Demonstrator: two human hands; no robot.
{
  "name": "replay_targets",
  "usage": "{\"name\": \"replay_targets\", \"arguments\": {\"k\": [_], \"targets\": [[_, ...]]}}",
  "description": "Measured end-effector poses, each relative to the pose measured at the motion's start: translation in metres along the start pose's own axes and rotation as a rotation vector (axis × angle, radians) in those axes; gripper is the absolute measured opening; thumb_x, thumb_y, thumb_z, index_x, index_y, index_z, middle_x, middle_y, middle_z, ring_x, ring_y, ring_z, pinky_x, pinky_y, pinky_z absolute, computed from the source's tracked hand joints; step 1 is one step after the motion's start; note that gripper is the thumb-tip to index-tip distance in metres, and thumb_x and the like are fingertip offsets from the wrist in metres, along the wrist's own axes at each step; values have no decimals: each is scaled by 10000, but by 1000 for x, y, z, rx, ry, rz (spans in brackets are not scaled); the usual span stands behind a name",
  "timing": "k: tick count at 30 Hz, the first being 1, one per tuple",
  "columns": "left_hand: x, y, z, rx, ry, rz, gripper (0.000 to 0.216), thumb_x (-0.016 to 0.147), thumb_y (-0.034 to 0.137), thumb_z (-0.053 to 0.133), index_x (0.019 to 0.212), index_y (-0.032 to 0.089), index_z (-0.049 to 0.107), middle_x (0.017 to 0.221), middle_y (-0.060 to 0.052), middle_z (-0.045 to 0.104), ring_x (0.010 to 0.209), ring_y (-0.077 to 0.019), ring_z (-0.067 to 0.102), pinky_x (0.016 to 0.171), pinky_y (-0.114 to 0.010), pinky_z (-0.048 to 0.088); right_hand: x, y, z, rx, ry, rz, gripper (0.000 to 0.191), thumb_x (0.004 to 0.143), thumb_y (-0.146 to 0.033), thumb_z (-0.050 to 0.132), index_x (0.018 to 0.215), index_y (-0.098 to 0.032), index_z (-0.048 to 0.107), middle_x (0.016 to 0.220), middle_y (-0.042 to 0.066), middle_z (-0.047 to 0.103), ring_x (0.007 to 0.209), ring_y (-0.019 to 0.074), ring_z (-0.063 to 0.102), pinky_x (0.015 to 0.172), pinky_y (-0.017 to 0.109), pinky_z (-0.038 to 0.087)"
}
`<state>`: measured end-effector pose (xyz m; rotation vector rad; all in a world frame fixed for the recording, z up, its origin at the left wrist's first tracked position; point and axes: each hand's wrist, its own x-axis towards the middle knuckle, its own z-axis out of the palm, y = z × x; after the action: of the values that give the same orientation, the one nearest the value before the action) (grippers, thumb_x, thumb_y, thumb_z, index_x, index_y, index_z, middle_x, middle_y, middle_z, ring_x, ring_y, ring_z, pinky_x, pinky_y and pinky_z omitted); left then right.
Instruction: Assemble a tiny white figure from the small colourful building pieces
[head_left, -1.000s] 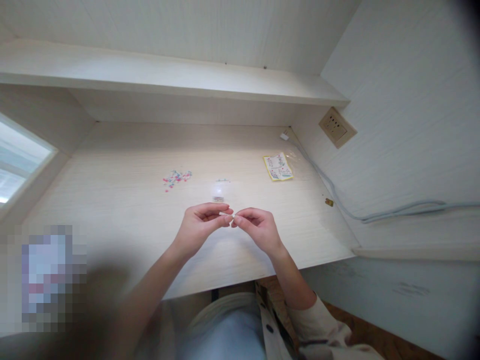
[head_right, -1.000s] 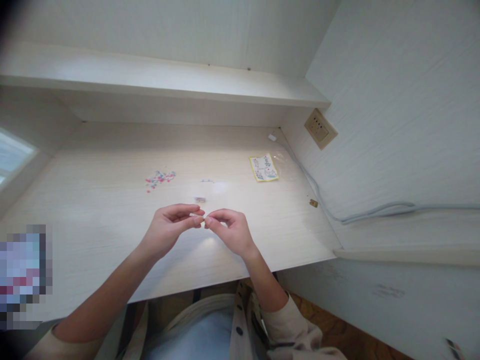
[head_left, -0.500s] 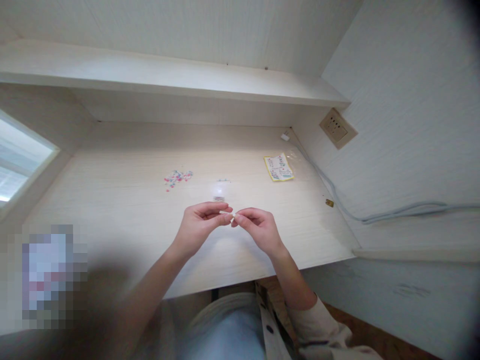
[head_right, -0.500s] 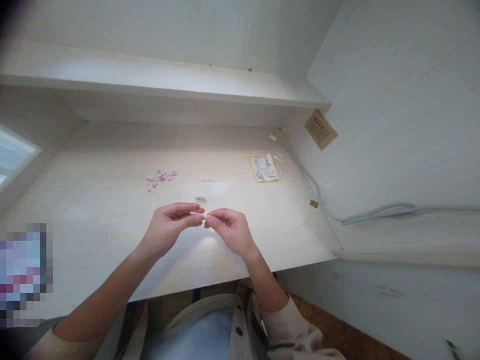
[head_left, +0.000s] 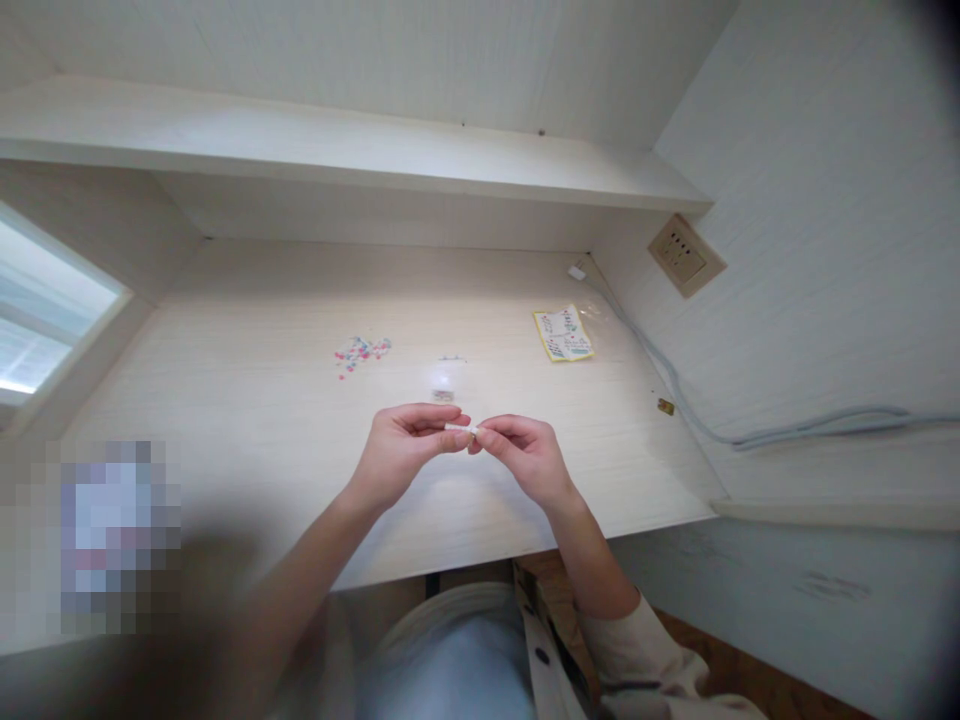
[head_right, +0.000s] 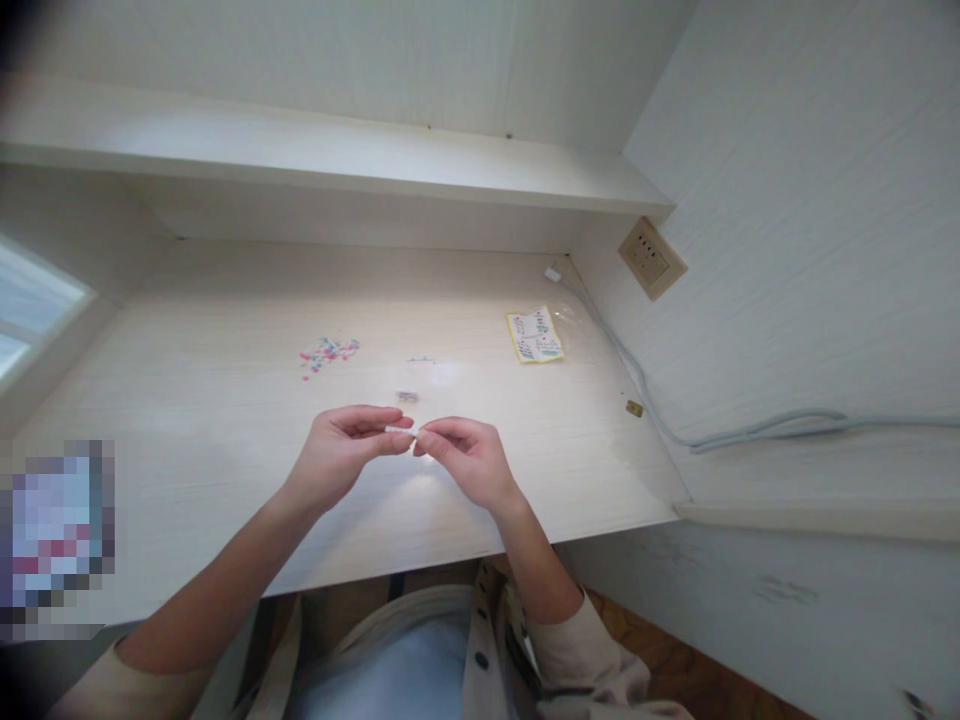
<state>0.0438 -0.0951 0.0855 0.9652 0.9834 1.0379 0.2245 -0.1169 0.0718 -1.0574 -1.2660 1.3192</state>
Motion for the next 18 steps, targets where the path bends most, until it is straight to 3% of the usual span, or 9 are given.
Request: {"name": "replay_targets", "arguments": {"k": [18], "targets": [[-3, 7, 1, 84, 22, -19, 352, 540, 224, 888, 853, 139, 752, 837, -85, 766, 762, -241, 733, 749, -360, 615, 0, -7, -4, -130, -89, -50, 166, 830, -365, 674, 823, -215, 746, 756, 17, 721, 741, 151, 654, 734, 278, 513]]}}
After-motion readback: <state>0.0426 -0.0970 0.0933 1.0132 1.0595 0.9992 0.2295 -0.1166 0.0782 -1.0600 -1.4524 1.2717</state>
